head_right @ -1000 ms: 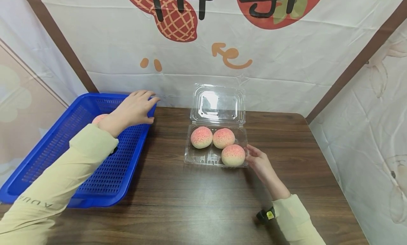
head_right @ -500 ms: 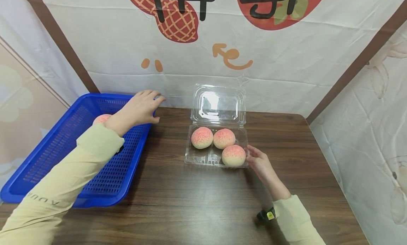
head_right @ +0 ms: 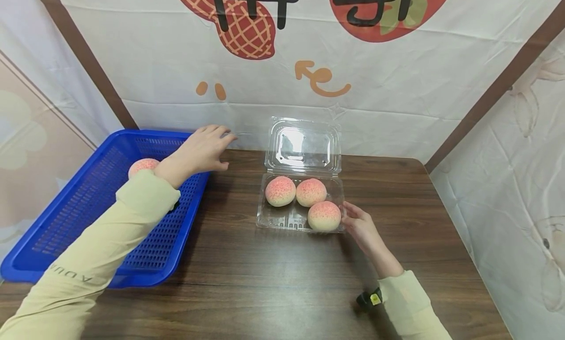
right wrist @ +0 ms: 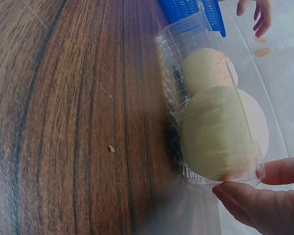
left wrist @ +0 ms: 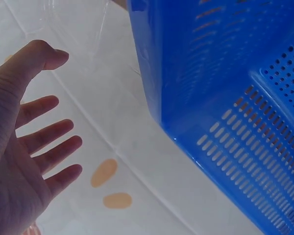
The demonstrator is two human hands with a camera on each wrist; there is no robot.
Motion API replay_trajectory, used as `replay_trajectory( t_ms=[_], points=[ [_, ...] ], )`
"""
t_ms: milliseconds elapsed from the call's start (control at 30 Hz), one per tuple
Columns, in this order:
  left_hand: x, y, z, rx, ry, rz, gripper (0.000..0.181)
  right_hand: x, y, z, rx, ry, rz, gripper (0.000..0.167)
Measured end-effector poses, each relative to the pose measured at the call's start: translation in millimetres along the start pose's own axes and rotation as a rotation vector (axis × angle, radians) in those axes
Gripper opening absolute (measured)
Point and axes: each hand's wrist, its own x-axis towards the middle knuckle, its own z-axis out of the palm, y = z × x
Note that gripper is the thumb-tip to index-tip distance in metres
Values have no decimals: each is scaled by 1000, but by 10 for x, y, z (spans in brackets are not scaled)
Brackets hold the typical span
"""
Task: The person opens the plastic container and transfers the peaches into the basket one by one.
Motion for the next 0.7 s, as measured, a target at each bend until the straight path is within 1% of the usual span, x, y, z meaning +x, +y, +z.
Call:
replay_trajectory(
  t_ms=[300, 700],
  points=[
    [55, 22, -9, -19, 8, 2, 69, 2, -12, 2, -12, 12, 18, 55],
    [139, 80, -4, -42, 4, -13, 70, 2, -13, 0, -10, 17, 22, 55]
  ],
)
